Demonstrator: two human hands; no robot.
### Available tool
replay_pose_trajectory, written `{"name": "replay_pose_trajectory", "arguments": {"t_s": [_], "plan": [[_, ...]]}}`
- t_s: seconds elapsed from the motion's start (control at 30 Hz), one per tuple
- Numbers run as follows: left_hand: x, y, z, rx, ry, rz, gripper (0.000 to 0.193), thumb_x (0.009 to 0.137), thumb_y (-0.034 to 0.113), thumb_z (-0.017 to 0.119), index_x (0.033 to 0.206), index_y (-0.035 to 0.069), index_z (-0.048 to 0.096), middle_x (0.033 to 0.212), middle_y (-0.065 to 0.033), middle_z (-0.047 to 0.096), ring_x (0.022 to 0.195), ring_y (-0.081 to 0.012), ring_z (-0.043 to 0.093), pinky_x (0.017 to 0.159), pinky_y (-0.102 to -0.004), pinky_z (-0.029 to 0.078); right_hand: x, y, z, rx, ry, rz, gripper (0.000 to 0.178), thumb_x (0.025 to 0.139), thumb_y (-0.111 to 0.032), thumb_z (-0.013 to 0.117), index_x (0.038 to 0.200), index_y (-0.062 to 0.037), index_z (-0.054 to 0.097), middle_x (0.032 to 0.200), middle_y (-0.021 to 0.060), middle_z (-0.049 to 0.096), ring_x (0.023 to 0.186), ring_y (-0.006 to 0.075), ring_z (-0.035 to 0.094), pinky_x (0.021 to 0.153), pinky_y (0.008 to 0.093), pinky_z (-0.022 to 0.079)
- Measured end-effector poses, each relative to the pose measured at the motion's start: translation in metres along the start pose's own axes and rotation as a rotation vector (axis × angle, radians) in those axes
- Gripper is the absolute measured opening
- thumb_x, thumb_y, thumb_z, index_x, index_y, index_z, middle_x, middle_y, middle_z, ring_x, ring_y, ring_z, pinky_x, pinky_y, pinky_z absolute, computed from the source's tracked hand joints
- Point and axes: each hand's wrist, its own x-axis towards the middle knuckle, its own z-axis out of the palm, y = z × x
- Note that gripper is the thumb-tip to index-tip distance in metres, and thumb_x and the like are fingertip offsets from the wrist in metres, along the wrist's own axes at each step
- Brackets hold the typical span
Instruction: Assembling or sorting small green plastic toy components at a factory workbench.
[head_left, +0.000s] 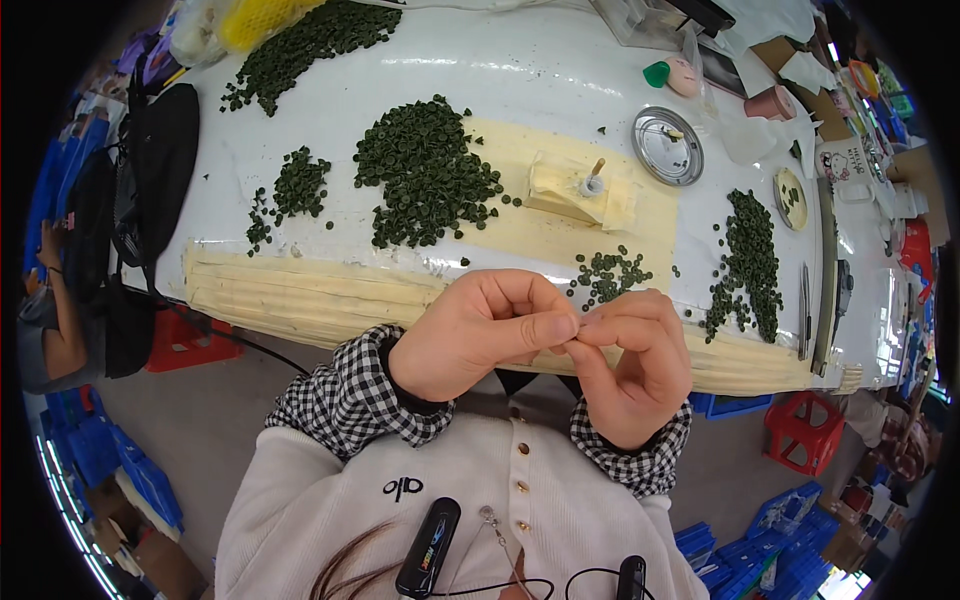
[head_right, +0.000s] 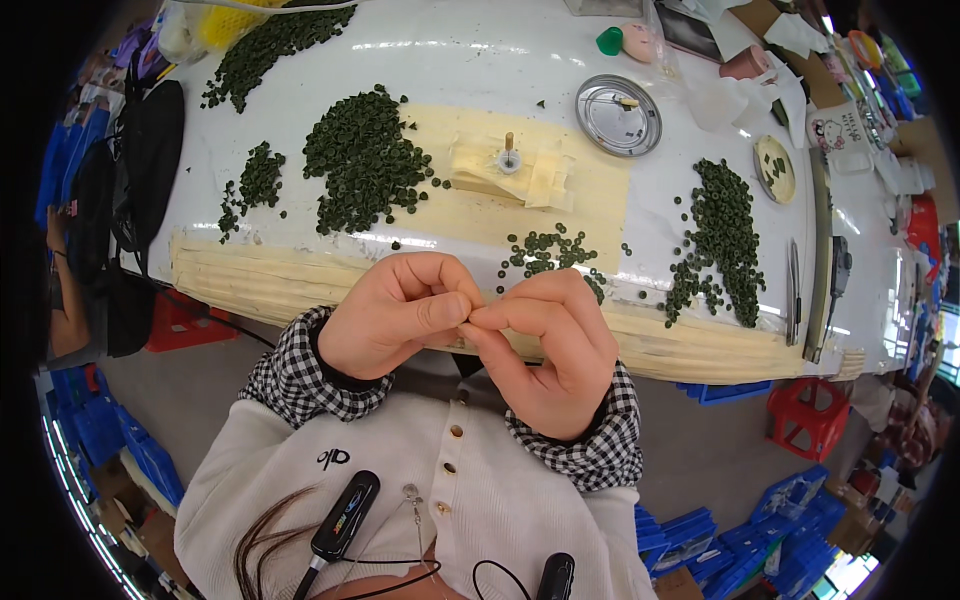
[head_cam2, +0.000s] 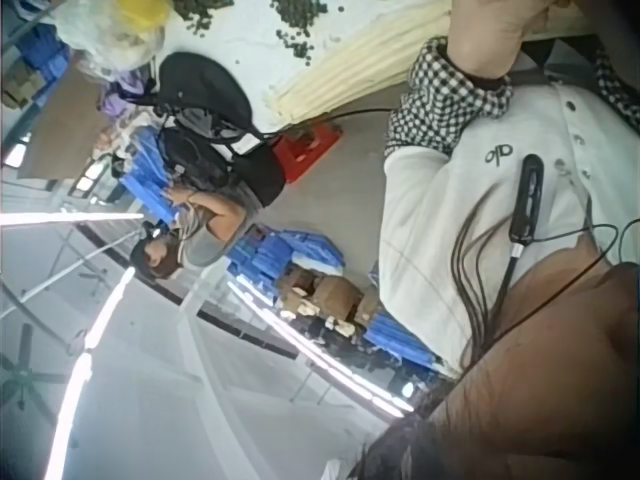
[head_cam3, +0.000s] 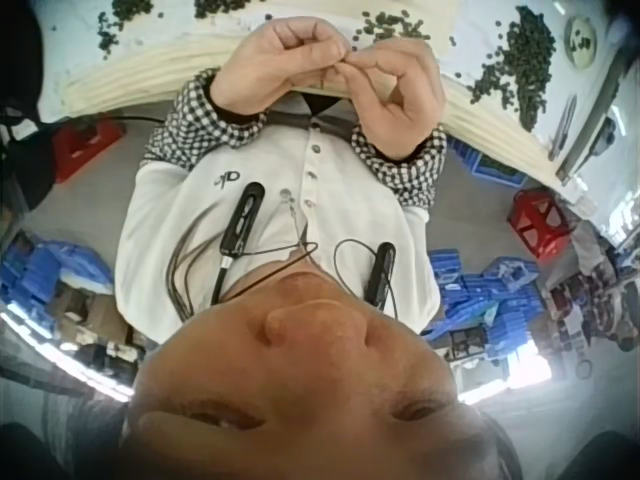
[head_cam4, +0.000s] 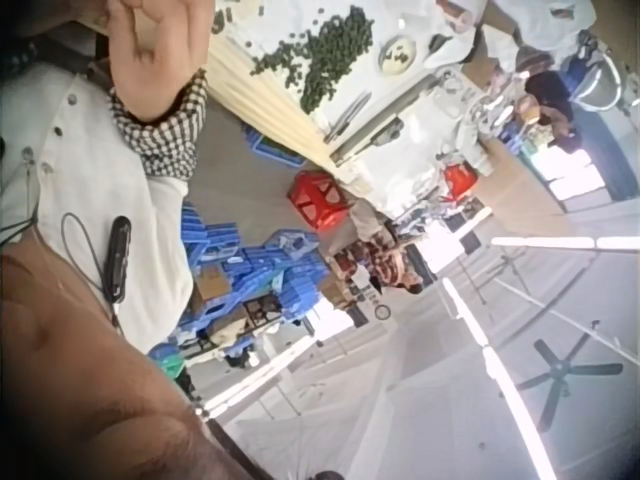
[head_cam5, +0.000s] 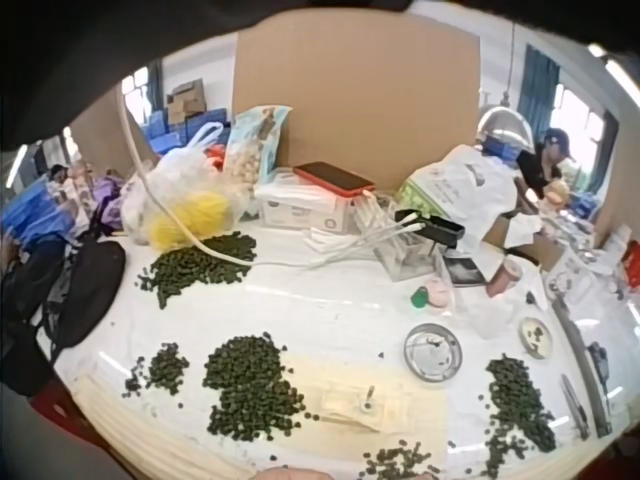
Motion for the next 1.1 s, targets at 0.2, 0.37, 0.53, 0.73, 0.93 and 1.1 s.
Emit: {"name": "replay_pose_trajectory", "arguments": {"t_s": [0.2,0.37,0.53,0.73,0.93,1.1], "plan": [[-0.001,0.002,-0.002,0.007,-0.008,0.114,0.015,0.090,0.013,0.059,0.095,0.000,0.063,0.082,-0.0003,0.063,0.072,-0.0031,0.054,0.064,-0.0172,0.044,0.002,-0.001,0.004,-0.201,0.048,-0.102,0.023,0.067,0.006,0.074,0.086,-0.0006,0.064,0.082,0.0091,0.059,0.070,0.0201,0.058,0.059,0.0276,0.047],[0.000,-0.003,0.000,0.095,0.083,0.198,0.016,0.089,0.009,0.060,0.100,-0.002,0.063,0.084,0.0002,0.063,0.070,-0.0015,0.051,0.063,-0.0163,0.042,0.003,-0.002,0.004,-0.122,0.049,-0.014,0.023,0.069,0.008,0.070,0.089,0.0000,0.065,0.085,0.0110,0.061,0.074,0.0206,0.061,0.063,0.0267,0.049],[-0.002,-0.001,0.000,0.277,0.140,0.244,0.011,0.087,0.004,0.060,0.095,-0.003,0.062,0.086,-0.0040,0.064,0.075,-0.0048,0.054,0.068,-0.0191,0.044,0.001,0.001,0.003,0.087,0.020,0.117,0.018,0.075,0.010,0.063,0.091,0.0024,0.062,0.087,0.0112,0.060,0.076,0.0178,0.061,0.067,0.0264,0.049],[-0.003,-0.001,0.000,0.380,0.164,0.258,0.009,0.086,0.001,0.059,0.093,-0.003,0.061,0.085,-0.0044,0.064,0.076,-0.0045,0.055,0.068,-0.0194,0.045,-0.001,0.002,0.006,0.389,0.022,0.355,0.013,0.081,0.008,0.058,0.094,0.0054,0.057,0.091,0.0096,0.057,0.081,0.0145,0.062,0.074,0.0239,0.051],[-0.002,-0.006,0.000,0.386,0.176,0.325,0.011,0.085,0.003,0.061,0.094,-0.002,0.063,0.072,0.0031,0.058,0.062,0.0005,0.044,0.054,-0.0157,0.037,-0.002,0.005,0.005,0.430,-0.004,0.385,0.012,0.081,0.008,0.058,0.093,0.0055,0.057,0.092,0.0094,0.057,0.083,0.0146,0.063,0.074,0.0230,0.051],[-0.001,-0.008,0.000,0.365,0.180,0.363,0.011,0.085,0.004,0.061,0.095,-0.002,0.063,0.071,0.0040,0.058,0.059,0.0016,0.043,0.052,-0.0147,0.035,-0.003,0.006,0.007,0.390,-0.001,0.341,0.012,0.081,0.008,0.059,0.092,0.0049,0.057,0.090,0.0093,0.057,0.082,0.0141,0.063,0.074,0.0231,0.051]]}}
